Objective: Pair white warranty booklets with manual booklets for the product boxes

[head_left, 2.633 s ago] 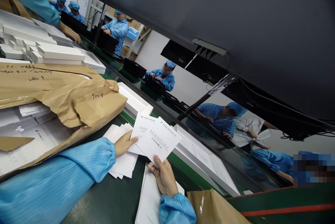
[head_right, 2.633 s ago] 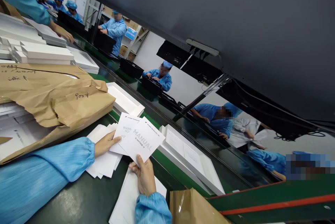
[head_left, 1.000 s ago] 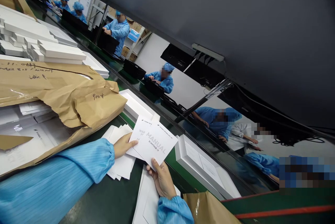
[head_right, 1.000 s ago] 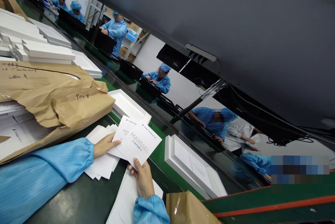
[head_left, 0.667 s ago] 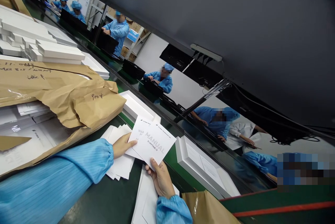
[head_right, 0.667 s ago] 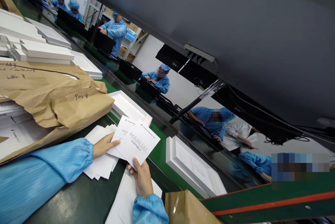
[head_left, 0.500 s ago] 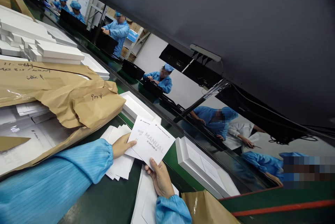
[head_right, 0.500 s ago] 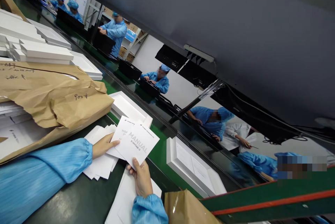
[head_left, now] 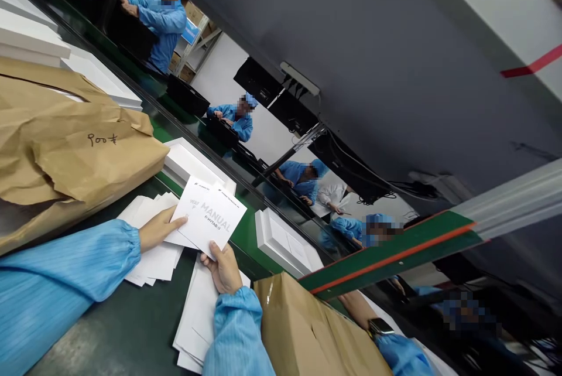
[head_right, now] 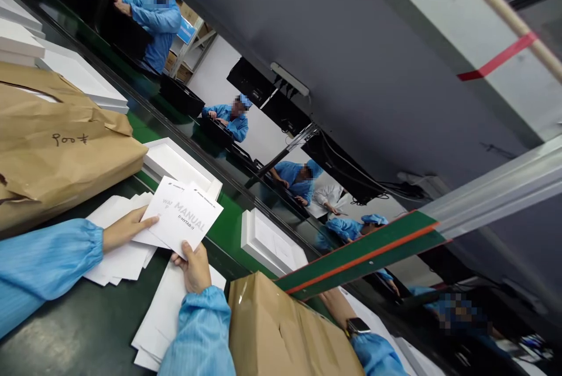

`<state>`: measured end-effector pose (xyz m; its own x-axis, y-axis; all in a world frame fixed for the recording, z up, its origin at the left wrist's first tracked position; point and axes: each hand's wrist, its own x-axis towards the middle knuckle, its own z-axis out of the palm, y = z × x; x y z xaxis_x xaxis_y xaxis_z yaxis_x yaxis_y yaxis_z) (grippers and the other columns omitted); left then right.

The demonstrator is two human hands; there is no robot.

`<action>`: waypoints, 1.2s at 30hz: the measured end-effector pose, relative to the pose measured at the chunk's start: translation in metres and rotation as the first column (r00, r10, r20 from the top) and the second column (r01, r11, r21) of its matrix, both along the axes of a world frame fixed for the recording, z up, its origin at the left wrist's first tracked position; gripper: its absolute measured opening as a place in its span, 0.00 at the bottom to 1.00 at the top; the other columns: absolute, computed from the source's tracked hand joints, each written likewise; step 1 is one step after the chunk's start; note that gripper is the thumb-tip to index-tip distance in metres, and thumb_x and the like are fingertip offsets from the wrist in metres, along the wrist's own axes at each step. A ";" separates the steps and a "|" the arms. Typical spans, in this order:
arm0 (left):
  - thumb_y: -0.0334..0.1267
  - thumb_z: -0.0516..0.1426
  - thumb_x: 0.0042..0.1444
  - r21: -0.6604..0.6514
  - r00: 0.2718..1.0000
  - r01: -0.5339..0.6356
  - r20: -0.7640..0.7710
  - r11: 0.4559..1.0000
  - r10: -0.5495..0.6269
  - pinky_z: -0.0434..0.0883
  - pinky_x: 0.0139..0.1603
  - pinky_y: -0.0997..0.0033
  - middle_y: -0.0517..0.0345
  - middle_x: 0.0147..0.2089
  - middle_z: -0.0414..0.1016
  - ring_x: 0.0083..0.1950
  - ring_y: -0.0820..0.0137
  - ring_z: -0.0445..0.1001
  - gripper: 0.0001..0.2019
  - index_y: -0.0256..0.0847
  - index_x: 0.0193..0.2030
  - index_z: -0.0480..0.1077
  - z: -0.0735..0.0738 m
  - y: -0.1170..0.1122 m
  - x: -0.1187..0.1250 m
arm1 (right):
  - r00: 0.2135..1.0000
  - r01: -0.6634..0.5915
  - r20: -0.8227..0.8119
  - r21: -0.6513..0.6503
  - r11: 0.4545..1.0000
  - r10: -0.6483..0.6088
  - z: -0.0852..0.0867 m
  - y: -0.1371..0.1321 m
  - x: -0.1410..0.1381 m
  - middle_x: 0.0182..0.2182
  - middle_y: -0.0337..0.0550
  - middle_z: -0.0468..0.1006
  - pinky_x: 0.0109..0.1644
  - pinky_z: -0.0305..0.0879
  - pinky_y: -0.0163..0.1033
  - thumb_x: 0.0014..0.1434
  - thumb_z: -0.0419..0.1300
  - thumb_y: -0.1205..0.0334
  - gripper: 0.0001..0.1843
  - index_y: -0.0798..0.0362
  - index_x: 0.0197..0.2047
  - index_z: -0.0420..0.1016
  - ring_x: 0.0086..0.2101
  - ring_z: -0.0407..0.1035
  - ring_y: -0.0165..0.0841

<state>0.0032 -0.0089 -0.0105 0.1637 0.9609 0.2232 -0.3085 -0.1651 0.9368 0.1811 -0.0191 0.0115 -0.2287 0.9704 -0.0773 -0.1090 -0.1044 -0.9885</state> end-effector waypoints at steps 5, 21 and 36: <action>0.44 0.50 0.47 0.020 1.000 0.005 -0.003 1.000 -0.005 0.61 0.47 0.64 0.51 0.47 0.66 0.47 0.63 0.64 0.23 0.34 0.49 0.57 0.000 0.000 0.000 | 1.000 -0.017 -0.018 0.003 1.000 0.017 -0.001 0.000 0.000 0.22 0.38 0.70 0.20 0.56 0.28 0.44 0.58 0.59 0.11 0.56 0.31 0.67 0.18 0.61 0.22; 0.45 0.46 0.49 0.070 0.992 -0.004 -0.129 0.998 0.013 0.63 0.41 0.68 0.54 0.41 0.69 0.38 0.68 0.68 0.19 0.37 0.46 0.57 0.002 -0.002 0.002 | 0.999 0.040 -0.005 0.055 0.998 -0.040 -0.004 0.003 -0.002 0.22 0.39 0.71 0.15 0.55 0.26 0.43 0.59 0.58 0.15 0.57 0.34 0.63 0.14 0.60 0.22; 0.42 0.41 0.51 0.048 0.936 -0.197 -0.287 0.979 0.202 0.63 0.19 0.77 0.69 0.16 0.66 0.14 0.77 0.64 0.10 0.41 0.38 0.51 0.005 -0.009 0.007 | 0.977 0.156 0.111 0.192 0.969 -0.180 -0.003 0.002 -0.005 0.19 0.38 0.72 0.15 0.57 0.29 0.45 0.56 0.54 0.18 0.57 0.37 0.60 0.16 0.64 0.26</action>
